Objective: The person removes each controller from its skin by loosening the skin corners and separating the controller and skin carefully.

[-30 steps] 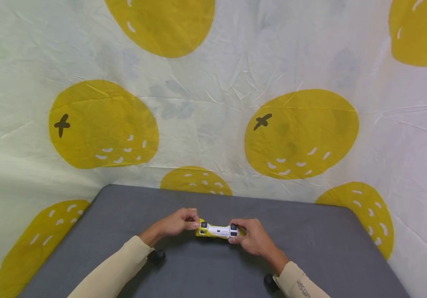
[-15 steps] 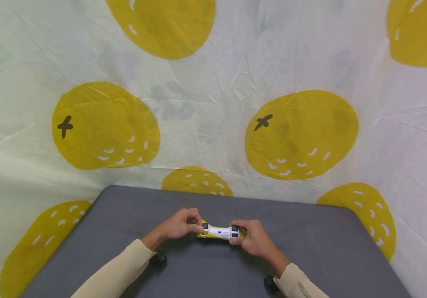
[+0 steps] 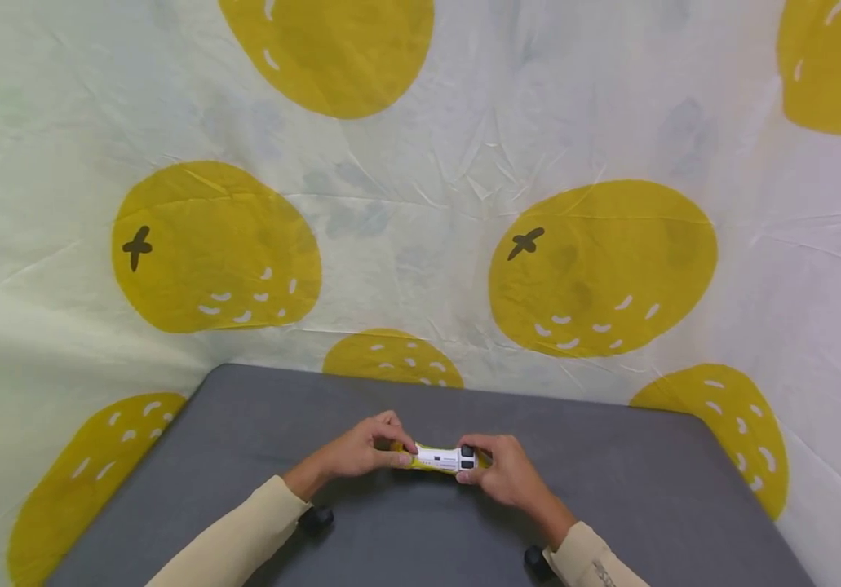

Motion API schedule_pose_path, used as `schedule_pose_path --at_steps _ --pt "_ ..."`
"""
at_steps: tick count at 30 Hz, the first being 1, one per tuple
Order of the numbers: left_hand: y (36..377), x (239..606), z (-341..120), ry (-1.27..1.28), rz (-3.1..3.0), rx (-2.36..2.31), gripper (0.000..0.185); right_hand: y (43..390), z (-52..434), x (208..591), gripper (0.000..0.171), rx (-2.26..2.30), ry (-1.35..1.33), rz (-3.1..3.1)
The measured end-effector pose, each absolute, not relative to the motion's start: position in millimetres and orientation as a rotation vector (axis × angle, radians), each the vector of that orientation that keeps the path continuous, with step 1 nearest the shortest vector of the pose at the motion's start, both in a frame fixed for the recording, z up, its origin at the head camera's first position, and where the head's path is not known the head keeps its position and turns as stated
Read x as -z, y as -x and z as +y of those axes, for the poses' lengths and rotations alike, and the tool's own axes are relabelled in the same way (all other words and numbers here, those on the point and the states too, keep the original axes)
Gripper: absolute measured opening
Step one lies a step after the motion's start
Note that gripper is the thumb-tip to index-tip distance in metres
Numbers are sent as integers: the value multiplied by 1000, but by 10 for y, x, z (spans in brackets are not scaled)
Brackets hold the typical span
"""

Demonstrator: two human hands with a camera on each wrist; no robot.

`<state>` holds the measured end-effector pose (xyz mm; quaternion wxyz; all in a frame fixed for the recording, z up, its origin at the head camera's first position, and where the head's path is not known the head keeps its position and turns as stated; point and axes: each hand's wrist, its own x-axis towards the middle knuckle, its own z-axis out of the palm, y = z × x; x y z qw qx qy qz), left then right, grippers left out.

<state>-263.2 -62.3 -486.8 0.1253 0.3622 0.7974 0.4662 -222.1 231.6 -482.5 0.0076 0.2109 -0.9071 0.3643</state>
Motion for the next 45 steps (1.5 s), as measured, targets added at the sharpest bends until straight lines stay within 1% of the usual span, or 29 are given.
schedule_pose_path --at_steps 7,17,22,30,38,45 --pt "2610 4848 -592 -1143 2348 -1259 20 2222 2317 4822 29 -1123 -670 -2831" --pt "2579 4800 -547 -1225 2510 -1002 19 2224 2298 4793 28 -1147 -675 -2840" --pt "2576 4800 -525 -1235 2526 -973 19 2234 2309 4792 28 -1137 -690 -2832" --pt "2567 4778 -456 -1253 2569 -879 12 2251 2307 4818 28 -1139 -694 -2830" --pt "2562 4705 -389 -1273 2566 -821 12 2255 2294 4810 29 -1131 -696 -2829" --pt "2575 4729 -352 -1302 2591 -805 15 2249 2290 4780 28 -1156 -705 -2831"
